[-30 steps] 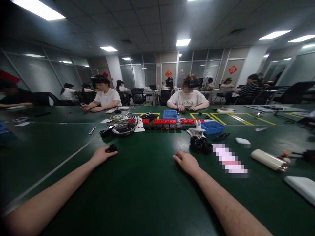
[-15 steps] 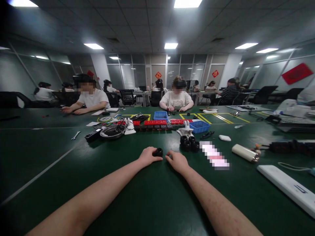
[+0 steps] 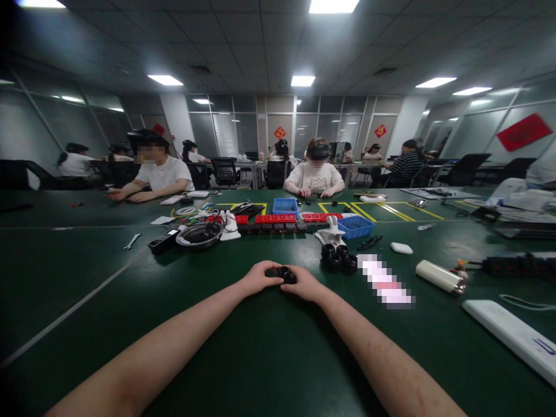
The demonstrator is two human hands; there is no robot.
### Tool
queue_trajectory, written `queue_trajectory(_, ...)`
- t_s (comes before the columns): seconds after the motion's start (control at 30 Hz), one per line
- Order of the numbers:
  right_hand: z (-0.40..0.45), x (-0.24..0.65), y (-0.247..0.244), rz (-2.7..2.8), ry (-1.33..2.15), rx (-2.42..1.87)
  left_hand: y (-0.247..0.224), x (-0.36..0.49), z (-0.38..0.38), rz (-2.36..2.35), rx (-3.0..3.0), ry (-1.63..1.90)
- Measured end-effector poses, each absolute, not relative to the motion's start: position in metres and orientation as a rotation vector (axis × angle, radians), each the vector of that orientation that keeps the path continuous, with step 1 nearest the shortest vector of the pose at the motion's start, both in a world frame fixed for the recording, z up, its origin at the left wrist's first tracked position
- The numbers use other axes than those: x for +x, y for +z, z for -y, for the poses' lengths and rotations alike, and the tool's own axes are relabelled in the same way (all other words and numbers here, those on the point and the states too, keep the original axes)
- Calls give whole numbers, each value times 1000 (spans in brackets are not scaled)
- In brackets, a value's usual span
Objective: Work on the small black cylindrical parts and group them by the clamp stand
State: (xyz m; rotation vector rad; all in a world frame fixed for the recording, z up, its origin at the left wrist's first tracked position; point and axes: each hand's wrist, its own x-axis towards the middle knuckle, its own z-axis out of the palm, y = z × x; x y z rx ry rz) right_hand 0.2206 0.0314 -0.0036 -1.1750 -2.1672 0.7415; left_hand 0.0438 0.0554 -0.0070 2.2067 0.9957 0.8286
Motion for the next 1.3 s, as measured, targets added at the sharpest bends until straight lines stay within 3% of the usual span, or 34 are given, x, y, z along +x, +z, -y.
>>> queue_trajectory(0.27, -46, 215, 3, 2208, 1012, -1247, 6, 34, -54, -1006, 2236, 778)
queue_trajectory(0.87, -53, 209, 10, 2359, 937, -1138, 4, 22, -49, -983, 2159, 812)
queue_trajectory(1.3, -54, 210, 5, 2235, 1077, -1129, 3, 24, -50, -980, 2169, 798)
